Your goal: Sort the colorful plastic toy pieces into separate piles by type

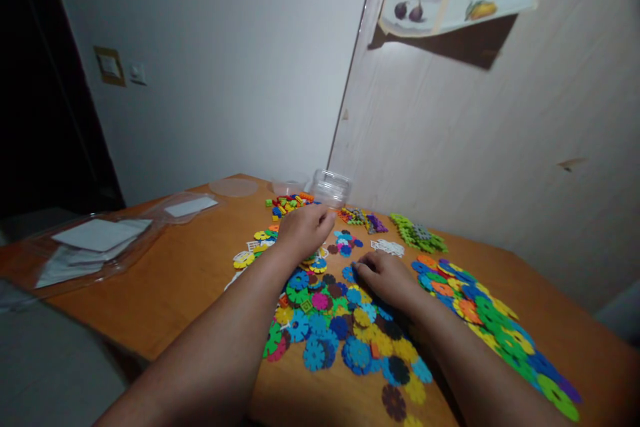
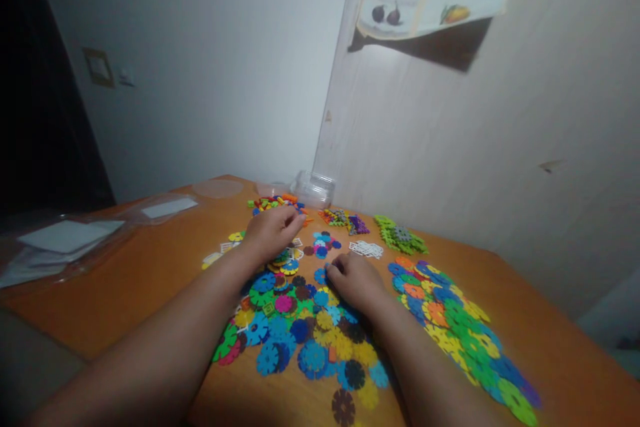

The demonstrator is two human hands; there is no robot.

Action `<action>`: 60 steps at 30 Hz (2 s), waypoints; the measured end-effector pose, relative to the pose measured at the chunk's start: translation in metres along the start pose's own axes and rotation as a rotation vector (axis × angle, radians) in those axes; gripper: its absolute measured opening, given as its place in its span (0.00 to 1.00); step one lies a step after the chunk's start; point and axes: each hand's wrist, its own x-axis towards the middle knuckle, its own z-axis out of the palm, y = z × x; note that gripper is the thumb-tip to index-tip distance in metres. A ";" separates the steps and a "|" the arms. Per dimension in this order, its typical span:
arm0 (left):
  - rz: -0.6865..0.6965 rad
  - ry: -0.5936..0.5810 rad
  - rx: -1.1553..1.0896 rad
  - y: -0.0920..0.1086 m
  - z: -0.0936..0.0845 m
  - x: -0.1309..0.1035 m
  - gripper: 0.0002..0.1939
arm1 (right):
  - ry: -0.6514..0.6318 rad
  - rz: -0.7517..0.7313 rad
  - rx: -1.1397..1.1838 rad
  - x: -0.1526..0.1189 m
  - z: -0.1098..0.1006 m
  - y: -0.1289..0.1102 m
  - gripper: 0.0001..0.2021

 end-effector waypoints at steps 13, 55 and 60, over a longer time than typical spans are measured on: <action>0.022 0.035 -0.036 -0.001 0.001 0.001 0.20 | 0.254 0.727 -0.251 -0.022 -0.072 0.137 0.20; -0.176 0.047 -0.059 -0.003 -0.007 0.004 0.22 | 0.416 0.463 0.127 0.002 -0.052 0.088 0.09; -0.288 0.069 -0.031 -0.008 -0.008 0.006 0.20 | 0.372 0.788 -0.092 -0.028 -0.074 0.152 0.12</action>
